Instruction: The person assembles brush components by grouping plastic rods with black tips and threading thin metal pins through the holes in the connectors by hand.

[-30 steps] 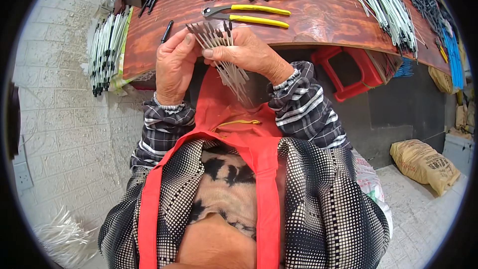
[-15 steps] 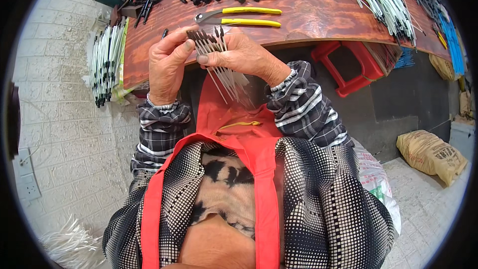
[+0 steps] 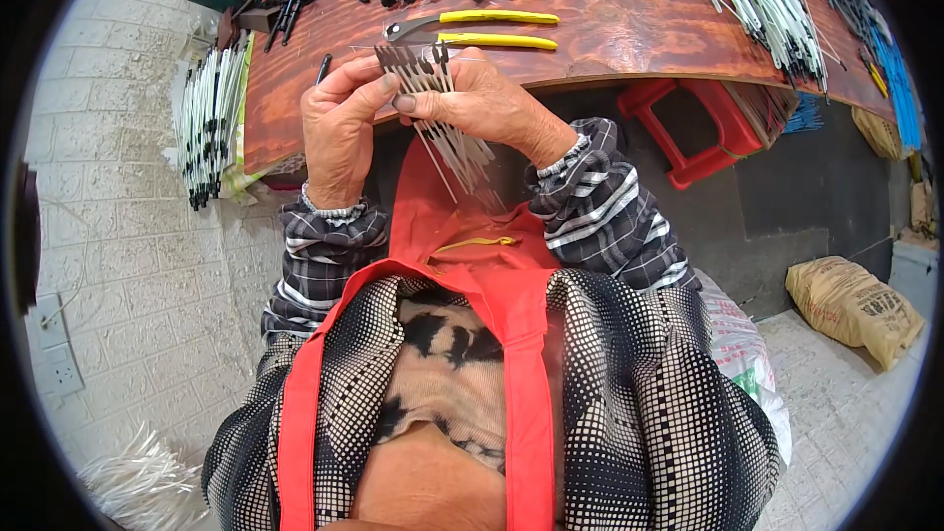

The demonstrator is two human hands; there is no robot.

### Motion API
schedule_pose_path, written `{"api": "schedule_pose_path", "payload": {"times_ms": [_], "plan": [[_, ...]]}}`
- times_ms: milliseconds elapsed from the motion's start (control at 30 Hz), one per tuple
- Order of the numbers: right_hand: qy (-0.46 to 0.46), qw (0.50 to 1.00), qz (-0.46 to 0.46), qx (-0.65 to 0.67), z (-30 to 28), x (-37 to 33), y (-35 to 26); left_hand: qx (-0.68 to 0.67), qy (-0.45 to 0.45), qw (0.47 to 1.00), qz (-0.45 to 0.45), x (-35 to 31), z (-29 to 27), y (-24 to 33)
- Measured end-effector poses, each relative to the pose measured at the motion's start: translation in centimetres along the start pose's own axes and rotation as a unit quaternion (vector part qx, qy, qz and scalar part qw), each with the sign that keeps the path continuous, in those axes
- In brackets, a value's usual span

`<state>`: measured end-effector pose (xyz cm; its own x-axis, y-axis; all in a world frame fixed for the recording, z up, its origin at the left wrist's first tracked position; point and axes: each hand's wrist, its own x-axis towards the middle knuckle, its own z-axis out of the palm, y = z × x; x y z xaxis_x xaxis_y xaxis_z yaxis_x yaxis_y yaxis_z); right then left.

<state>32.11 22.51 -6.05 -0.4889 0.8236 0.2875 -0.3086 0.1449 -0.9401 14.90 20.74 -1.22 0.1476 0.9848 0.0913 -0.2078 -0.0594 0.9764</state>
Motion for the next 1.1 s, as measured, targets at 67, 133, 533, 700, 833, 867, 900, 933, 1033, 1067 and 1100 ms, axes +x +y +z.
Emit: {"api": "schedule_pose_path", "payload": {"times_ms": [67,133,533,700,833,867,900,933,1033,1067,1100], "plan": [[0.001,1.0,-0.004,0.001,0.0,0.0,0.1,0.021,0.018,0.999,0.016,-0.1,0.1,0.0],[0.001,1.0,-0.008,0.015,0.1,0.0,0.1,0.031,0.028,0.999,0.024,-0.3,0.3,0.1],[-0.005,1.0,0.003,-0.001,-0.2,-0.1,0.4,0.013,0.041,0.999,0.032,-0.4,0.6,-0.1],[0.003,1.0,0.001,-0.003,-0.1,0.2,0.3,0.003,0.048,0.998,0.039,-0.2,0.6,0.1],[0.008,1.0,-0.004,0.001,-0.1,0.4,0.3,0.001,0.052,0.998,0.036,-0.1,0.7,0.5],[0.006,1.0,-0.005,0.0,0.0,0.4,0.2,-0.005,0.058,0.998,0.033,-0.1,0.9,0.5],[0.01,1.0,0.0,-0.004,0.2,0.3,0.2,-0.011,0.064,0.997,0.029,-0.1,1.0,0.5],[0.014,1.0,0.006,-0.007,0.4,0.3,0.1,-0.012,0.066,0.997,0.033,-0.2,1.1,0.5],[0.008,1.0,0.015,-0.017,0.4,0.3,0.0,-0.027,0.078,0.996,0.023,-0.3,1.1,0.4],[0.0,1.0,0.018,-0.02,0.3,0.3,-0.1,-0.028,0.079,0.996,0.026,-0.4,1.1,0.5],[-0.009,0.999,0.022,-0.024,0.3,0.3,-0.1,-0.032,0.077,0.996,0.025,-0.5,1.1,0.6]]}}
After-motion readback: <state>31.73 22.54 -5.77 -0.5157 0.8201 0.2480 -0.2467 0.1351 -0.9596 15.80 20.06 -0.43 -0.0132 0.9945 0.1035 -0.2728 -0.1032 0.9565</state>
